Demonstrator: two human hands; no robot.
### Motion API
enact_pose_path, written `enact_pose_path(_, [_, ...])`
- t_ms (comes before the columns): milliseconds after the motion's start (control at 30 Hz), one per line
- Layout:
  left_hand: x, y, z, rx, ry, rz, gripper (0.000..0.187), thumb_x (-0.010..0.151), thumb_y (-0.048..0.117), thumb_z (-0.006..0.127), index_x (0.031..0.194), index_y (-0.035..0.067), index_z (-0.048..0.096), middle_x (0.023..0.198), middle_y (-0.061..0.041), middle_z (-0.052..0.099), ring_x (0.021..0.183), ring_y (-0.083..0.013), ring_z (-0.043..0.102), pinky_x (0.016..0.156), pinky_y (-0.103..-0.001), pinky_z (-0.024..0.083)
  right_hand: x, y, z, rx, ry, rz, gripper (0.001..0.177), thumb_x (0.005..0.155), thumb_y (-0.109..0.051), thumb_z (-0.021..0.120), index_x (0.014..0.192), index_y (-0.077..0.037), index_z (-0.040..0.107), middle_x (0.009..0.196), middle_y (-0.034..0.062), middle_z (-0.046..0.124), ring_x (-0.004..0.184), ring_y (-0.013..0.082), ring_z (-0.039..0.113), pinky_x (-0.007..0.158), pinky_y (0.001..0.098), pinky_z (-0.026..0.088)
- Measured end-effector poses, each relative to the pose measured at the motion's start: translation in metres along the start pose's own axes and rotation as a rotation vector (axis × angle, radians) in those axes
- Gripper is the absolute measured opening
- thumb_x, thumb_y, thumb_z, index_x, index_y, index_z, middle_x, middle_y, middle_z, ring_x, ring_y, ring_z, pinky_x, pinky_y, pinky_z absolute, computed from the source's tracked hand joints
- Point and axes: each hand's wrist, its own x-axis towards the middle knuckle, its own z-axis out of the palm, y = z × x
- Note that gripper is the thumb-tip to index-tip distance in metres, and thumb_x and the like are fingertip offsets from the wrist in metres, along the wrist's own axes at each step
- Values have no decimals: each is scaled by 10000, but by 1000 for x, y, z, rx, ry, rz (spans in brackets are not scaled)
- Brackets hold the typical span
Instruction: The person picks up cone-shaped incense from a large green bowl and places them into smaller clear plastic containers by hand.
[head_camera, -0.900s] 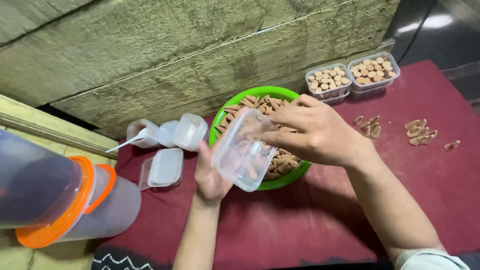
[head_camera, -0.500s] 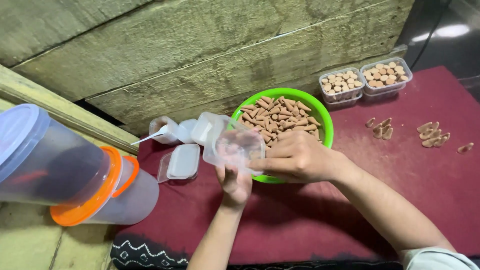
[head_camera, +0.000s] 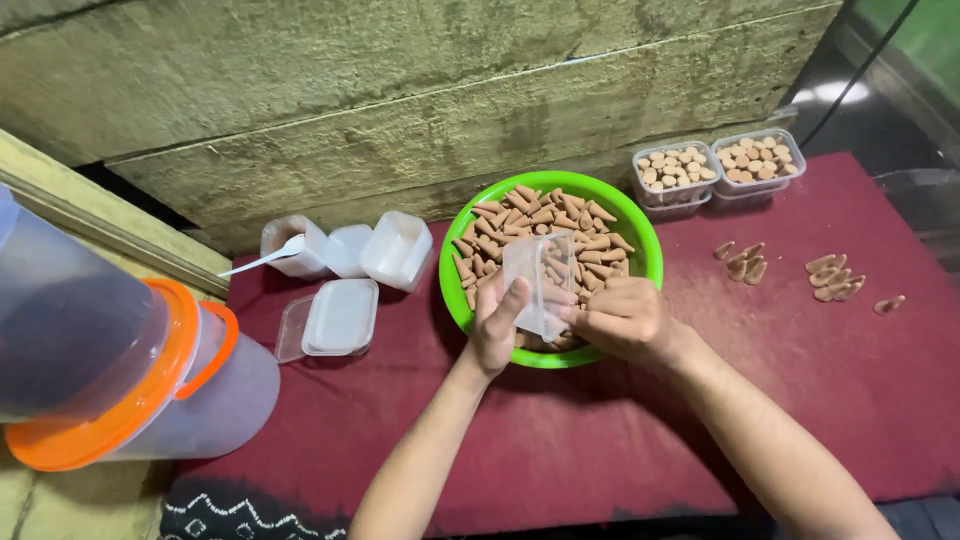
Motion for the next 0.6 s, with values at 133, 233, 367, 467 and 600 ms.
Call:
enact_pose_path(133, [6, -22, -28, 94, -53, 7, 524, 936, 476, 634, 1169, 10, 689, 996, -109, 707, 1025, -164, 619, 958, -444, 556, -9, -7, -4, -31, 25, 61, 172, 880, 18, 726, 721, -46, 711, 485, -3, 439, 350, 173, 414, 378, 308, 349])
enact_pose_path(233, [-7, -18, -35, 9, -180, -102, 755, 843, 427, 761, 1413, 18, 484, 1204, -211, 682, 1103, -269, 677, 961, -410, 585, -31, -14, -1, -2, 52, 128, 177, 903, -3, 703, 733, -51, 710, 502, -13, 478, 359, 167, 447, 378, 308, 346])
enact_pose_path(367, [-9, -9, -28, 2, -161, 64, 994, 789, 202, 880, 1530, 44, 236, 1294, -222, 616, 1196, -277, 637, 1003, -398, 567, -34, -12, 0, 5, 110, 188, 202, 943, -203, 709, 875, -14, 692, 681, 110, 610, 469, 260, 555, 435, 358, 430])
enact_pose_path(467, [-16, -21, -33, 102, -137, 198, 1116, 797, 180, 885, 1608, 55, 128, 1434, -233, 495, 1321, -296, 521, 1120, -461, 460, -14, -18, -6, 61, 134, 257, 448, 913, -427, 735, 1020, 4, 676, 896, 226, 680, 634, 351, 651, 544, 425, 520])
enact_pose_path(600, [-15, -13, -10, 276, -141, 430, 932, 726, 185, 931, 1396, -38, 323, 1244, -279, 622, 1145, -355, 672, 996, -497, 582, -4, -25, -12, 182, 125, 381, 621, 813, -506, 834, 1122, 12, 687, 1148, 336, 663, 919, 455, 707, 755, 492, 587])
